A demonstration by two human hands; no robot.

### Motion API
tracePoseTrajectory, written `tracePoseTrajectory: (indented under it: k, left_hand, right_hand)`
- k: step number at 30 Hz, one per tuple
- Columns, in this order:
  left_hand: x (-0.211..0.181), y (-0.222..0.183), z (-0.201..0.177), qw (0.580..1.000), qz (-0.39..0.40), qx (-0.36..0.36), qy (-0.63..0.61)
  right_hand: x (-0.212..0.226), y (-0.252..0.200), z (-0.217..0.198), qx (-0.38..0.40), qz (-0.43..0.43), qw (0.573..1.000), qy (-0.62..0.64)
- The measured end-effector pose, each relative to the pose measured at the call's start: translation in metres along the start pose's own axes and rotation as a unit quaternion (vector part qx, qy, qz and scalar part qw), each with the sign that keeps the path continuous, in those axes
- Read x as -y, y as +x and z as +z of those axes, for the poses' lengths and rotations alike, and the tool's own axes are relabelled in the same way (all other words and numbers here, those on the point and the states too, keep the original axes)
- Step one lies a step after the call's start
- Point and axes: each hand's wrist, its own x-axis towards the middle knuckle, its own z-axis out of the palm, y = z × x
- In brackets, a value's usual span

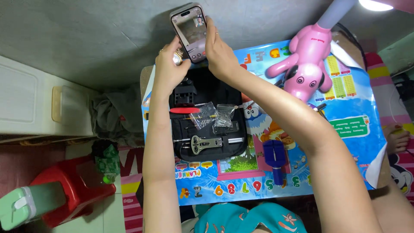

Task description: Repairing a watch by using specialized tools to manipulate internal components on a low table.

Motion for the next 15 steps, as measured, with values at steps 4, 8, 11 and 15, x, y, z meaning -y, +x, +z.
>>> tracePoseTrajectory:
  k: [4,8,11,15]
  left_hand:
    - [0.008,0.001,-0.002,0.998,0.038,-0.029,0.039]
    - [0.02,0.003,0.005,0.995,0.056,-0.049,0.066]
    - [0.05,0.007,0.015,0.994,0.056,-0.065,0.071]
    - [0.024,-0.002,0.006,0.998,0.031,-0.042,0.032]
  right_hand:
    - [0.011,-0.001,0.004,-0.021,0.012,0.997,0.067]
    - [0.012,-0.002,0.018,-0.041,0.009,0.994,0.103]
    - [0.01,-0.001,0.008,-0.076,-0.026,0.982,0.169]
    - [-0.018,0.004,0.035,-0.078,-0.054,0.986,0.14]
